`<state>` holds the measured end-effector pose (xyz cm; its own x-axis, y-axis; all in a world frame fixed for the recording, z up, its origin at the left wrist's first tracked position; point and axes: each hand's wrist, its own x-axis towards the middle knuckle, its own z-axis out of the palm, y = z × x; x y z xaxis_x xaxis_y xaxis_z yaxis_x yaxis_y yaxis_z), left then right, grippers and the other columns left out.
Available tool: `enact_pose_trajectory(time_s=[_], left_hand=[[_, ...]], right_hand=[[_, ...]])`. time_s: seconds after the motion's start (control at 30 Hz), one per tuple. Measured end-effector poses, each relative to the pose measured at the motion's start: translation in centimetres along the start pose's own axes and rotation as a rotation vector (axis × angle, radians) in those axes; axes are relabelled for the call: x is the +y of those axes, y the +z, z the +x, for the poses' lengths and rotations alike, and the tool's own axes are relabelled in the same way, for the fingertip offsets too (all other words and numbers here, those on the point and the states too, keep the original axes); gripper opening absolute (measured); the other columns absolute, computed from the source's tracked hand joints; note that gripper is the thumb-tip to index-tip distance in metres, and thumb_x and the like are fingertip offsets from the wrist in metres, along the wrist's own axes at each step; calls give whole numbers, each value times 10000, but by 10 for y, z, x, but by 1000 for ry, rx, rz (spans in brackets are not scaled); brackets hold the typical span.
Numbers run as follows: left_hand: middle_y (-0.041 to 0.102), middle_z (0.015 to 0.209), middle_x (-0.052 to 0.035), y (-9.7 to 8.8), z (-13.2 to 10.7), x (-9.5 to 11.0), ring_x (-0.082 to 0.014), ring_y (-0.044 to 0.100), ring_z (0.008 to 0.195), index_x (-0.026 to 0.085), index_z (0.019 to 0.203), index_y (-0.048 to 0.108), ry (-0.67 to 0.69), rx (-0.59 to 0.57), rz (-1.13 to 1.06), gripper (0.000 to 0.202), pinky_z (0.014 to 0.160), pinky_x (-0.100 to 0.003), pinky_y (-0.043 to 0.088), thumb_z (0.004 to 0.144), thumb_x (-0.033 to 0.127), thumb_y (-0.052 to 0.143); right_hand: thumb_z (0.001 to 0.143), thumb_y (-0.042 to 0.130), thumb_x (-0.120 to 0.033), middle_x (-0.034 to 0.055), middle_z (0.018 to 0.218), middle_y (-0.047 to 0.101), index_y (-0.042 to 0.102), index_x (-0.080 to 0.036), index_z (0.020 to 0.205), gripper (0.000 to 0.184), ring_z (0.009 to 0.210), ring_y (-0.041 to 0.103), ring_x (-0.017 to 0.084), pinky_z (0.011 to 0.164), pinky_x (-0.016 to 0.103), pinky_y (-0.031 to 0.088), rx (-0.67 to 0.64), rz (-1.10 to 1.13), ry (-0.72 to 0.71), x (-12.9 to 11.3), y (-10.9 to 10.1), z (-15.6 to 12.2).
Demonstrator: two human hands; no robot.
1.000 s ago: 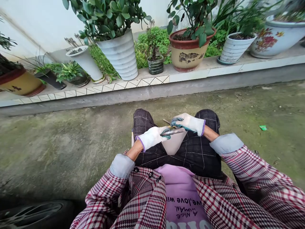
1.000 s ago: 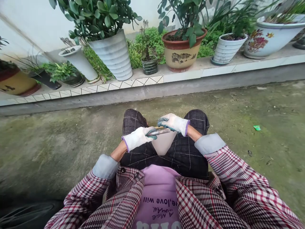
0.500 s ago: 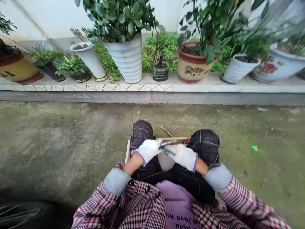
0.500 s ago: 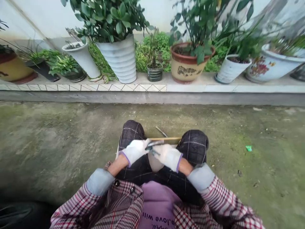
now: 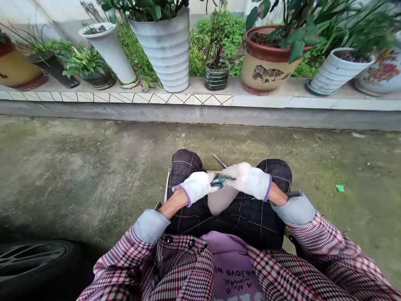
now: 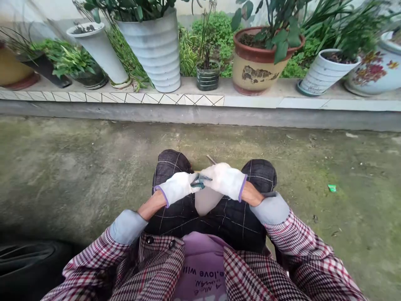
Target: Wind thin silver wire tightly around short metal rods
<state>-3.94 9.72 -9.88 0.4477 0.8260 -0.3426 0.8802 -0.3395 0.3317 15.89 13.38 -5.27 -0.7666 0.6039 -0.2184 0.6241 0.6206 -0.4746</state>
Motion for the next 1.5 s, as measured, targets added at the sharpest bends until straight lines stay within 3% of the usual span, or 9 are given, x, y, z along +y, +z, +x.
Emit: enact_pose_trajectory(time_s=[0.1, 0.23, 0.33, 0.6, 0.77, 1.07, 1.23, 1.37, 1.5], left_hand=[[700, 817, -70, -6, 7, 2, -211, 675, 743, 194, 1055, 640, 72, -27, -5, 390, 675, -263, 466, 881, 525, 530], [662, 754, -11, -11, 24, -5, -147, 609, 658, 194, 958, 649, 250, 7, -173, 278, 623, -234, 424, 876, 434, 536], [629, 718, 1, -15, 36, -17, -122, 557, 619, 156, 874, 625, 180, 105, -294, 216, 590, -224, 404, 843, 360, 559], [669, 785, -62, -13, 40, -23, -193, 625, 689, 161, 937, 647, -22, 127, -75, 201, 636, -272, 448, 828, 293, 542], [676, 804, -92, -10, 37, -20, -228, 656, 760, 164, 942, 657, -65, 138, 39, 219, 681, -295, 470, 850, 302, 515], [489, 584, 26, -14, 28, -18, -79, 389, 400, 158, 847, 581, -182, 25, -708, 242, 401, -214, 323, 866, 388, 509], [627, 717, -60, -6, 36, -12, -151, 594, 626, 139, 836, 628, -163, 66, -221, 169, 591, -236, 456, 831, 298, 571], [696, 867, -132, 1, 35, 2, -241, 670, 822, 135, 941, 682, -94, 3, 89, 228, 743, -311, 499, 848, 287, 541], [681, 804, -85, -7, 24, 8, -200, 638, 748, 152, 918, 684, 50, -64, 149, 198, 703, -279, 468, 849, 236, 519]], right_hand=[[889, 523, -336, 13, 748, 688, 698, -180, 838, 240, 678, 594, 144, 637, 254, 421, 15, 232, 43, 21, -3, 5], [774, 596, -351, 52, 837, 712, 682, -150, 815, 222, 755, 624, 172, 706, 276, 481, 63, 628, 64, 60, 11, 17], [821, 524, -390, 40, 718, 661, 660, -144, 825, 281, 622, 578, 154, 600, 280, 463, 141, 723, 166, 66, 31, 21], [921, 470, -296, 43, 755, 656, 666, -180, 839, 242, 621, 538, 145, 632, 287, 387, 165, 128, 131, 28, 44, 10], [925, 481, -264, 47, 767, 672, 663, -189, 815, 226, 654, 560, 156, 627, 286, 368, 17, -82, 128, 13, 39, 10], [967, 415, -271, 135, 945, 718, 654, -140, 1029, 280, 800, 664, 244, 613, 321, 392, 27, -425, 50, -5, 47, 5], [964, 407, -242, 165, 991, 710, 630, -132, 1063, 268, 811, 680, 264, 606, 329, 420, -76, -477, 172, -19, 21, 2], [952, 456, -283, 137, 946, 710, 647, -152, 1023, 243, 814, 668, 246, 634, 304, 411, -34, -415, 233, 0, 8, 5], [910, 480, -306, 71, 851, 701, 682, -166, 857, 252, 757, 621, 179, 681, 273, 420, 44, 62, 158, 38, 15, 11]])
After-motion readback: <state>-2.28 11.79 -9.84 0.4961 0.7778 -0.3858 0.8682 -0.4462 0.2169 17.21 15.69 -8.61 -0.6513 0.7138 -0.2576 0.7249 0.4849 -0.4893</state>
